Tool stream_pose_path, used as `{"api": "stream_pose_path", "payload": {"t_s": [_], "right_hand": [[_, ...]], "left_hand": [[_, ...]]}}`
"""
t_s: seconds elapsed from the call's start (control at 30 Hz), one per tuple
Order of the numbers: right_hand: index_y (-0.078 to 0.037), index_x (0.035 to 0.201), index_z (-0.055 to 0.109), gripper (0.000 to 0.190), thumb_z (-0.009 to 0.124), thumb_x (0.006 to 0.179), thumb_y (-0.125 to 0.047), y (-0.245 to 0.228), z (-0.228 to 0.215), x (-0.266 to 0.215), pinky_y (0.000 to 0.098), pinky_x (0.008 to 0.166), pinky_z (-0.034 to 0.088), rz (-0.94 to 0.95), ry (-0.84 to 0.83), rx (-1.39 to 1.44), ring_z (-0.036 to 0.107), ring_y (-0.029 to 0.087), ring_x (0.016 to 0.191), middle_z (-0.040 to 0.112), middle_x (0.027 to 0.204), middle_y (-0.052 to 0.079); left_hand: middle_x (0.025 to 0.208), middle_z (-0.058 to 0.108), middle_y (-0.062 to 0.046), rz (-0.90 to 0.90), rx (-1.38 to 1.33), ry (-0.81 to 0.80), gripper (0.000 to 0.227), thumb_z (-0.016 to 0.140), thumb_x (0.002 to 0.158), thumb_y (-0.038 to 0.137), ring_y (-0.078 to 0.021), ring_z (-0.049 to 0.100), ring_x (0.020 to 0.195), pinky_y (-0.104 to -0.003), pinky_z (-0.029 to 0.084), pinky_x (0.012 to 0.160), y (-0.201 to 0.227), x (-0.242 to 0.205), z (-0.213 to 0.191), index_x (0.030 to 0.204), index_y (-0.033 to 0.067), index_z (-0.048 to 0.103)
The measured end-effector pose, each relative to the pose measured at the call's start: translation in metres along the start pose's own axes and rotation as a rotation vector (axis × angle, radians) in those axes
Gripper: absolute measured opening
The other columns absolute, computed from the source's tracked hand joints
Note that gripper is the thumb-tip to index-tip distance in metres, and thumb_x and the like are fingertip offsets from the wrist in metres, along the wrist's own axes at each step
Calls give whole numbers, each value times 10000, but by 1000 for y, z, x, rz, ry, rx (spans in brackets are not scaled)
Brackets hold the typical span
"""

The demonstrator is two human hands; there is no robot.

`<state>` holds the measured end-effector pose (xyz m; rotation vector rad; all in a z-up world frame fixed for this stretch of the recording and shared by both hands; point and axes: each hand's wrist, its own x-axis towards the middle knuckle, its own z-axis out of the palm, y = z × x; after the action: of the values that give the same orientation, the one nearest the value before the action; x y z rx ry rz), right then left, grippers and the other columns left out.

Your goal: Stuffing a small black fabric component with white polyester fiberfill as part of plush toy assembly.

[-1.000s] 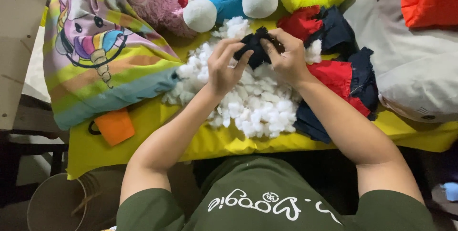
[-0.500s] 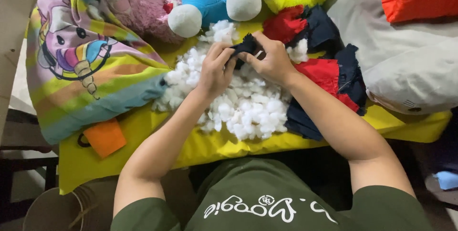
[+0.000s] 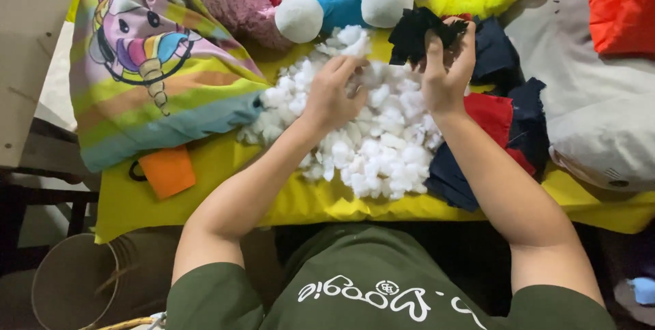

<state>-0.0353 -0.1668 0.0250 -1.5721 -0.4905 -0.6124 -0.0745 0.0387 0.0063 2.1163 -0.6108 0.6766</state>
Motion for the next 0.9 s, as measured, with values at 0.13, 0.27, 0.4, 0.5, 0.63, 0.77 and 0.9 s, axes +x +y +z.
{"api": "stream_pose_path", "payload": {"t_s": [0.13,0.27,0.4,0.5,0.63,0.77,0.9], "right_hand": [[-44,1373,480,352,603,1116,-251,-4,2,0,395,1096,572,26,-4,97,634,325,1269,620,1302,200],[-46,1354,494,333,615,1109,-238,2,2,-1,364,1096,557,35,-1,126,626,291,1266,617,1307,182],[-20,1260,571,358,666,1048,-292,22,-1,-3,297,947,555,121,61,28,661,197,1102,670,1188,127],[-60,1088,628,258,647,1039,-312,0,-1,0,326,770,550,22,-19,-166,681,216,895,694,976,89],[-54,983,577,211,607,1045,-253,-8,1,0,328,672,484,72,-138,-198,604,199,784,617,864,80],[-115,904,621,288,644,1024,-376,4,1,1,334,643,467,151,-177,-274,592,162,710,607,732,46],[-104,1039,690,579,934,779,-560,9,-2,1,318,666,522,146,-296,-154,646,171,783,693,819,131]], "left_hand": [[987,706,-125,6,14,-19,227,756,908,-1,-218,646,771,-293,567,691,-1,-1,2,1125,24,697],[998,655,-155,87,102,-22,40,700,933,-11,-311,611,873,-376,533,725,2,1,1,945,15,672],[1129,639,-164,164,107,-55,22,595,1012,28,-353,587,1008,-423,502,888,7,3,-1,1007,7,595],[1112,692,-175,100,169,-214,281,676,1003,188,-335,628,1034,-420,543,833,-6,1,4,1189,-16,622],[905,650,-159,158,198,-244,117,686,876,13,-326,563,841,-422,491,656,-9,1,5,939,18,587],[1002,672,-150,214,90,47,114,728,918,33,-367,629,918,-435,535,782,-15,3,12,1013,18,667],[993,665,-92,237,-37,264,144,752,885,-62,-337,669,883,-400,551,830,-1,9,5,977,38,703]]}}
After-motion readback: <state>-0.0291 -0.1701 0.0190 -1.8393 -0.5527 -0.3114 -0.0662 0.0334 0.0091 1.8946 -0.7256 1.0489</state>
